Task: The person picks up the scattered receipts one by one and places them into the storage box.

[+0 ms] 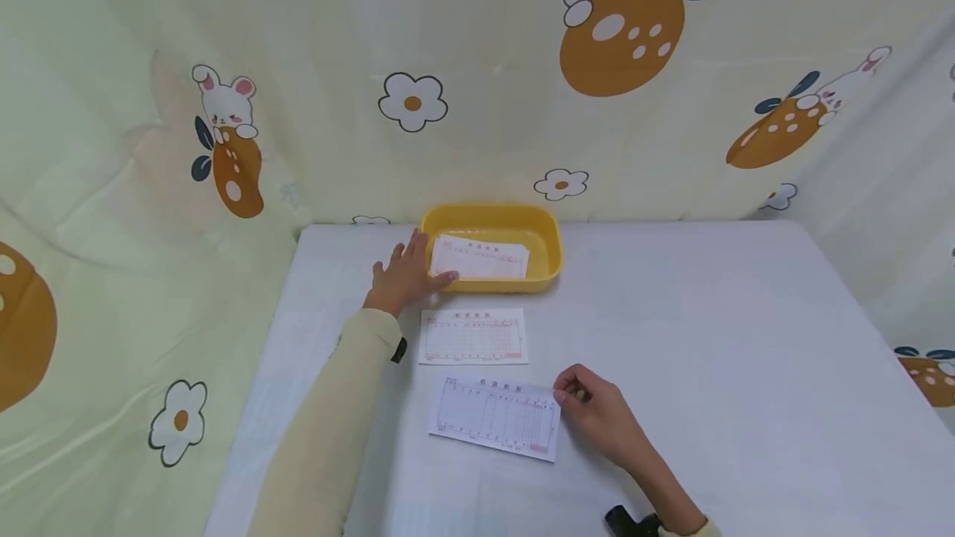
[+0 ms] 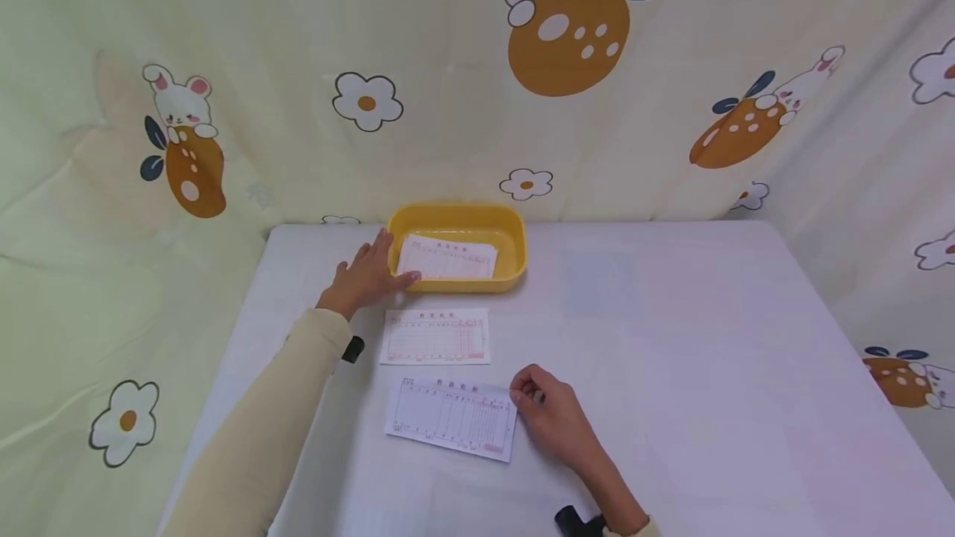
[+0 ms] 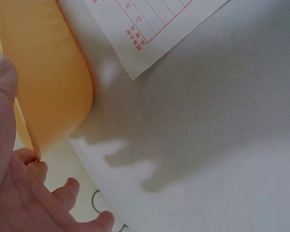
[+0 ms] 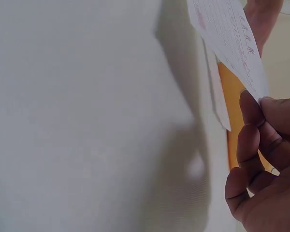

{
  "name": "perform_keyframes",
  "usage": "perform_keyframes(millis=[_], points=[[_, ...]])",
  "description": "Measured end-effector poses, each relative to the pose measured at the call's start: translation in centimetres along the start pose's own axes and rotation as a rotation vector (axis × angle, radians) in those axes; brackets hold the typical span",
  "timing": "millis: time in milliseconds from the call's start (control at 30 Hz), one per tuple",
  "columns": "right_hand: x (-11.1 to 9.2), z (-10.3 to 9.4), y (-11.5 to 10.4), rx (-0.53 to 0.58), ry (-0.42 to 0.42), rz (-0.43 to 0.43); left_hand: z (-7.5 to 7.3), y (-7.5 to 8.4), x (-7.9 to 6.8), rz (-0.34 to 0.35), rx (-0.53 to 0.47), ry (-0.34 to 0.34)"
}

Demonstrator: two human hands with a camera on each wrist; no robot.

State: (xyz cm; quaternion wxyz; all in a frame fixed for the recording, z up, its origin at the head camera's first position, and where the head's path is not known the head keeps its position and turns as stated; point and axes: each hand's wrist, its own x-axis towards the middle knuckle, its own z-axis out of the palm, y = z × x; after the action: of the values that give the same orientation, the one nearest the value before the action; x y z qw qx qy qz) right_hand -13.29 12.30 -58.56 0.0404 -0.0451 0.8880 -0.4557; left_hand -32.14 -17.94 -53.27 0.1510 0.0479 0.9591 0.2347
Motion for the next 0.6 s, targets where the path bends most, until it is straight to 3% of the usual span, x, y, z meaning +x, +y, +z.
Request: perform_keyframes(millis=[600], points=[[2.6,-3.8,-1.0,-0.076,0.078,-0.093,0.5,-0.3,0.3,0.001,-0.020,0.006]])
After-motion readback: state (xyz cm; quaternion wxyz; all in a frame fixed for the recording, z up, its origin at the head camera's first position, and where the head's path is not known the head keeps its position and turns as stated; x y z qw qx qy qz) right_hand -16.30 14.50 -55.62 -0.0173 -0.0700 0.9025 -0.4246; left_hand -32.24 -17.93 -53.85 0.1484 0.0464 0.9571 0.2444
